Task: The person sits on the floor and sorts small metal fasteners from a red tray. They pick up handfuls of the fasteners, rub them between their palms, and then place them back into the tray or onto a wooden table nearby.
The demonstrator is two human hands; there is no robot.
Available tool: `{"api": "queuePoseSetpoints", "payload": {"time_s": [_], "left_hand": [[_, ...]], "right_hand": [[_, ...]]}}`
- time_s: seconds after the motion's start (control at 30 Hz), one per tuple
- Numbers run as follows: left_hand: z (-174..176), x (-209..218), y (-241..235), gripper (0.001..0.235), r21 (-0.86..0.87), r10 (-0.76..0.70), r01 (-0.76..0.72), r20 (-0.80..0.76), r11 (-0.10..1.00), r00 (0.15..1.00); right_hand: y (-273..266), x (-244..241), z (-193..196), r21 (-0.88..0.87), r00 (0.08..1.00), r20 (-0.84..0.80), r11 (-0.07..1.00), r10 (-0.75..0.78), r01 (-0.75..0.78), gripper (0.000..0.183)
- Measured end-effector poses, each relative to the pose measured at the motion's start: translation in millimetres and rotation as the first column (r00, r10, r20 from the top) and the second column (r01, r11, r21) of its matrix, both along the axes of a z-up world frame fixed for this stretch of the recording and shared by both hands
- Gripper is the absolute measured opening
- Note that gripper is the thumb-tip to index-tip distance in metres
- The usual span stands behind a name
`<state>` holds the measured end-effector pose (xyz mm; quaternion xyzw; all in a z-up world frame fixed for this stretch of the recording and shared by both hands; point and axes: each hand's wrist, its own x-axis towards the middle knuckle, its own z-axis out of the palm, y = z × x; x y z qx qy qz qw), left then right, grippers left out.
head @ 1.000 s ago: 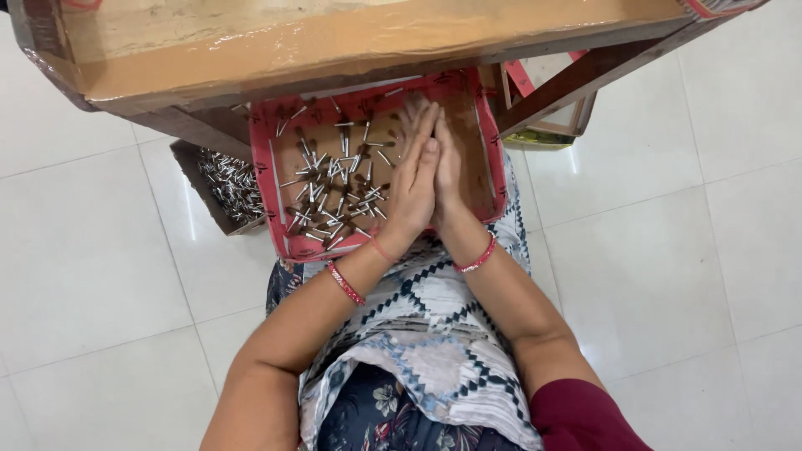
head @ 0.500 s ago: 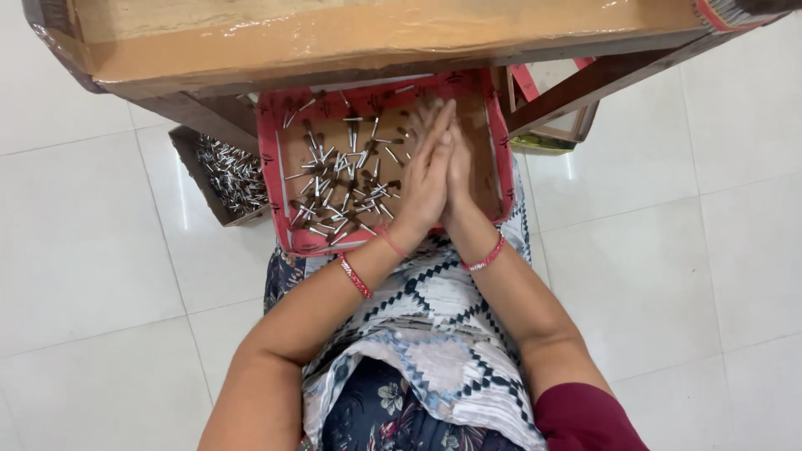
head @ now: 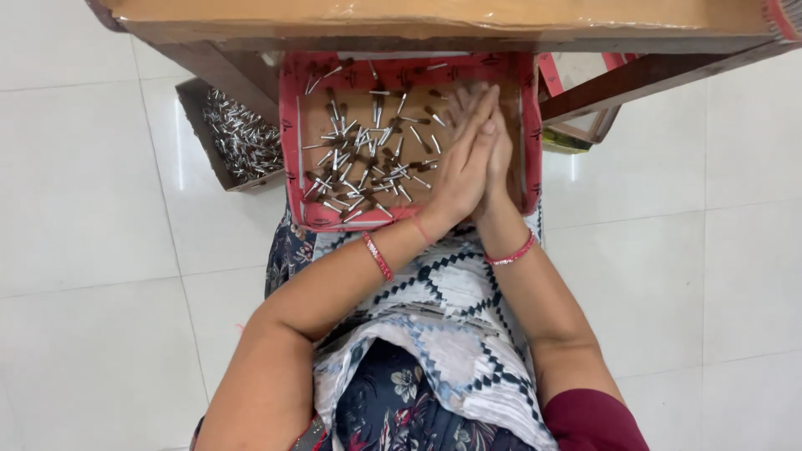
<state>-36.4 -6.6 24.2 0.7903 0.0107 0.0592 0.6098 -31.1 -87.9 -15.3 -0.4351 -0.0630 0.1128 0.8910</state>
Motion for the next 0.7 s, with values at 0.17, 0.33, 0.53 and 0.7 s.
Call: {"api": "queuePoseSetpoints", "payload": {"time_s": [0.17,0.33,0.53,0.7], "left_hand": [[-6.8,5.2,3.7,0.056,0.011,-0.002,0.002,-0.002,1.0,1.0],[-17.3,12.5,0.4,0.054,0.036,0.006,-0.01,0.108,0.999,0.994],[-20.9,8.5,-9.3,0.053,0.024,0.012,-0.014,0.104,1.0,0.994],[-14.5,5.4,-10.9,0.054,0.128,0.022,-0.032,0.081,0.991,0.996]], "right_hand": [[16.8,-9.5,29.4,-0.215,0.921,-0.308,0.96,-0.24,0.178,0.063],[7.9,-10.3,11.9,-0.094,0.984,-0.112,0.987,-0.141,0.131,0.06],[-10.8,-8.5,2.7,0.011,0.999,-0.046,1.0,-0.024,0.024,0.06],[-8.6,-0.1,7.7,-0.078,0.969,-0.221,0.992,-0.111,0.095,0.061]]}}
